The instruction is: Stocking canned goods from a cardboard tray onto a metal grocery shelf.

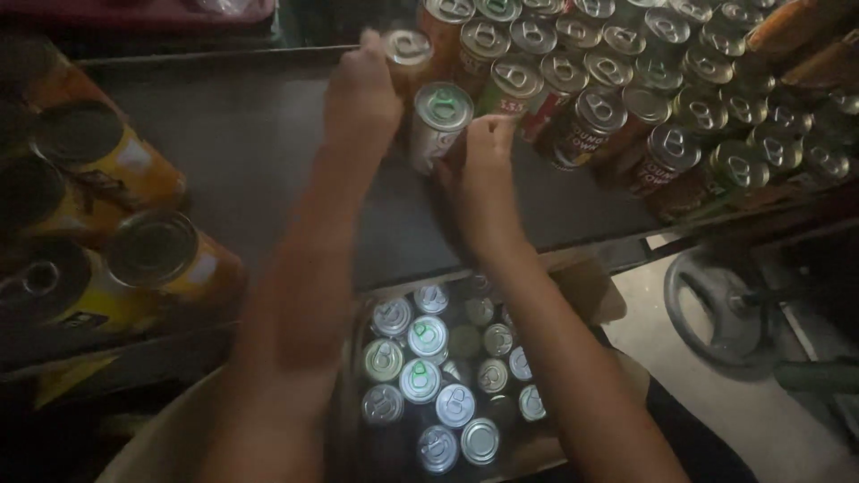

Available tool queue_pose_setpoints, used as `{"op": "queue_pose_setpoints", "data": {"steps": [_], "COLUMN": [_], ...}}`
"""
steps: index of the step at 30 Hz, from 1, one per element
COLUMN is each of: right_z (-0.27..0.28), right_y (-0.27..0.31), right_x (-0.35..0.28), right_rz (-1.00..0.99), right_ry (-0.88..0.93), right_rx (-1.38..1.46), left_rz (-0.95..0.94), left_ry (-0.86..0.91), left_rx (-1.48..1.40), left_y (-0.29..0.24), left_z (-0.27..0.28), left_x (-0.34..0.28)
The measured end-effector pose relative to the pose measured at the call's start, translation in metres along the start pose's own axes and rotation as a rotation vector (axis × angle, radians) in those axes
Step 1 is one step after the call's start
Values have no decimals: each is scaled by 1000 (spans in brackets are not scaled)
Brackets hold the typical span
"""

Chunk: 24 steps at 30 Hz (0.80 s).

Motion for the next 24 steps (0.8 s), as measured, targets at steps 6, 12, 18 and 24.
{"op": "queue_pose_setpoints", "data": {"steps": [6,12,18,24], "right_z": [-7,-2,-31,-34], "right_y": [14,48,3,0], "right_x": [3,11,24,26], "right_rz": [-21,-20,-160,-78], "right_ry": [166,317,309,345], "right_rx": [57,-59,-223,-434], "left_rz": [-88,-214,-183,-284], "left_ry": [-9,-156,82,-69], "left_rx": [-39,-372,-117,-789], "left_y": [57,77,115,103], "left_z": [-66,-82,-131,-140], "left_x": [5,-22,-16,-16]}}
Point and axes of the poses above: each hand's wrist, its own x-axis towards the middle knuckle, its own z-axis out of the back of the hand, y = z × x, the point moved 1 cm from there along x, towards the middle knuckle, and after that the axes turned 6 degrees about -z, right-handed, at the moved point
